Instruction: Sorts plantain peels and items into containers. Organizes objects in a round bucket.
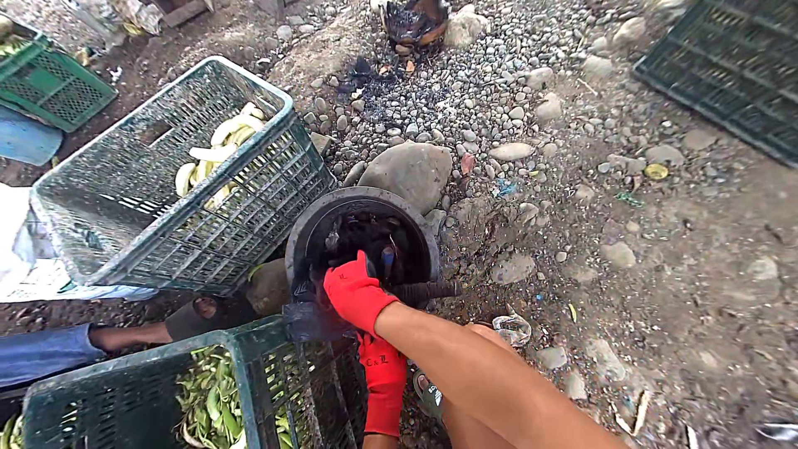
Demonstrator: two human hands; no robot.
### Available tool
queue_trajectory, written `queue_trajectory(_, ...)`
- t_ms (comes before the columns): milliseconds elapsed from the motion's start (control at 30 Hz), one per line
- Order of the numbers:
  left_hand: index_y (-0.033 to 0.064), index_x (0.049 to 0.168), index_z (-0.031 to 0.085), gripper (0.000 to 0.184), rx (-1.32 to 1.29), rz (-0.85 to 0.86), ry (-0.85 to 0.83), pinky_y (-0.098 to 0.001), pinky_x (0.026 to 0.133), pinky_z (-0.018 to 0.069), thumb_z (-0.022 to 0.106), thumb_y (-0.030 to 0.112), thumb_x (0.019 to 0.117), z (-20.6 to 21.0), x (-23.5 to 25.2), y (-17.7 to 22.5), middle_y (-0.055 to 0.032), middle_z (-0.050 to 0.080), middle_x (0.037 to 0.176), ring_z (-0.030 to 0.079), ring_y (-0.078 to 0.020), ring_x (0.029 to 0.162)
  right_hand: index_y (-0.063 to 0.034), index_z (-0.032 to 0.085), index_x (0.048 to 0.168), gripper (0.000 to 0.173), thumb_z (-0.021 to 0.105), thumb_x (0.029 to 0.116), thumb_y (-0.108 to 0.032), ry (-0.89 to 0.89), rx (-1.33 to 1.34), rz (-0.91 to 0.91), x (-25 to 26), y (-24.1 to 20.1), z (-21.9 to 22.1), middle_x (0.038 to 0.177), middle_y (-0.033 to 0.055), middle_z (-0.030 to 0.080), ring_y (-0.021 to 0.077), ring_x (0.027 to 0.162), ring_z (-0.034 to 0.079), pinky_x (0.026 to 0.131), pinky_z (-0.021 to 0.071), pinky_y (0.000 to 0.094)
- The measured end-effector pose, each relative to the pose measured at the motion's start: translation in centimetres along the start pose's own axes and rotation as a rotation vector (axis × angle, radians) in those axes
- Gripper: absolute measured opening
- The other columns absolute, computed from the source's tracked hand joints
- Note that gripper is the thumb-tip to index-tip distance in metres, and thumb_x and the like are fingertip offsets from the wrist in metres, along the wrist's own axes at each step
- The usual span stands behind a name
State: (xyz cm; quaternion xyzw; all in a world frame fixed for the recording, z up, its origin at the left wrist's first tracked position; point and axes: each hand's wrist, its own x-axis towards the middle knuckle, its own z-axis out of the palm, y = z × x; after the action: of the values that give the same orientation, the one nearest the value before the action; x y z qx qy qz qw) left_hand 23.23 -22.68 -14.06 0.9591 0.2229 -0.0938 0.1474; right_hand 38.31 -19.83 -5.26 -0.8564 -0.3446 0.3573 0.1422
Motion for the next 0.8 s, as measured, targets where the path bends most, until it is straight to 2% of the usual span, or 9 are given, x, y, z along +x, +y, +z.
queue_trajectory(100,-0.013,0.125,0.062,0.044,-0.094,-0.101,0.027,-0.0585,0.11,0.0382,0.068,0.016,0.0924,0.9,-0.5,-0.2,-0.0348,0.059,0.131,0.052,-0.0481,0.131,0.0098,0.062,0.124,0.029,0.044,0.1055,-0.004,-0.018,-0.06,-0.042,-1.1,-1.1,0.3,0.121,0.0288,0.066,0.0449,0.119,0.062,0.108,0.0354,0.0692)
queue_trajectory(233,-0.016,0.123,0.062,0.043,-0.211,-0.156,0.045,-0.0551,0.11,0.0394,0.067,0.013,0.0927,1.8,-1.4,-0.2,-0.0347,0.062,0.126,0.056,-0.0457,0.126,0.0103,0.061,0.124,0.03,0.042,0.106,-0.003,-0.077,-0.105,-0.069,-2.2,-1.4,0.6,0.12,0.029,0.066,0.0447,0.118,0.062,0.109,0.0345,0.0677)
queue_trajectory(333,-0.0183,0.126,0.058,0.043,-0.33,-0.199,0.054,-0.0503,0.11,0.0404,0.065,0.009,0.0938,2.2,-2.1,-0.3,-0.035,0.061,0.126,0.056,-0.0429,0.126,0.01,0.064,0.118,0.027,0.043,0.1051,-0.001,-0.108,-0.148,-0.099,-2.6,-1.7,1.1,0.117,0.0285,0.067,0.0449,0.116,0.063,0.107,0.0363,0.0686)
queue_trajectory(433,-0.009,0.121,0.068,0.037,-0.08,-0.034,0.103,-0.0593,0.107,0.0418,0.068,0.014,0.0908,3.0,-1.4,-0.5,-0.0317,0.063,0.127,0.056,-0.0477,0.126,0.0071,0.062,0.125,0.029,0.056,0.0991,-0.003,-0.082,-0.076,-0.09,-2.4,-0.4,0.2,0.121,0.0282,0.066,0.0456,0.117,0.062,0.103,0.0407,0.068)
queue_trajectory(500,0.0008,0.123,0.072,0.035,-0.004,0.078,0.083,-0.0659,0.11,0.0364,0.07,0.009,0.0894,2.4,-0.7,-0.4,-0.0282,0.063,0.132,0.052,-0.051,0.131,0.0002,0.059,0.133,0.042,0.067,0.0932,-0.01,-0.014,0.014,-0.05,-2.1,1.2,-1.2,0.124,0.0249,0.065,0.044,0.121,0.06,0.103,0.0404,0.0684)
queue_trajectory(600,0.0112,0.129,0.071,0.043,-0.009,0.165,0.052,-0.0689,0.11,0.0344,0.07,0.003,0.0867,1.0,0.6,-0.4,-0.0239,0.062,0.137,0.05,-0.05,0.134,-0.0106,0.064,0.128,0.046,0.077,0.0858,-0.021,0.335,0.047,0.015,-1.3,4.7,-3.8,0.11,0.021,0.071,0.0418,0.108,0.066,0.102,0.0421,0.0673)
queue_trajectory(700,0.0134,0.134,0.068,0.045,-0.027,0.163,-0.028,-0.0644,0.115,0.0311,0.065,0.003,0.0905,-0.7,2.0,0.0,-0.0197,0.059,0.142,0.046,-0.0445,0.14,-0.0138,0.049,0.151,0.076,0.081,0.0829,-0.025,0.486,0.065,0.18,0.7,8.2,-6.2,0.132,0.0308,0.061,0.0506,0.124,0.057,0.105,0.0389,0.0702)
queue_trajectory(767,0.0142,0.137,0.066,0.046,-0.049,0.177,-0.094,-0.0629,0.118,0.0262,0.063,0.003,0.0925,-1.7,3.2,1.1,-0.017,0.056,0.147,0.041,-0.0416,0.144,-0.0144,0.037,0.159,0.093,0.084,0.0805,-0.031,0.501,0.043,0.256,0.4,9.2,-6.4,0.142,0.0353,0.051,0.0556,0.131,0.049,0.107,0.0329,0.0746)
queue_trajectory(800,0.014,0.135,0.067,0.045,-0.067,0.189,-0.079,-0.0629,0.118,0.0279,0.065,0.004,0.0914,-1.8,3.5,1.7,-0.0163,0.058,0.145,0.043,-0.0412,0.143,-0.0129,0.035,0.16,0.096,0.084,0.0811,-0.034,0.523,0.011,0.249,-0.7,8.7,-6.5,0.146,0.0374,0.046,0.0588,0.133,0.045,0.106,0.0298,0.0782)
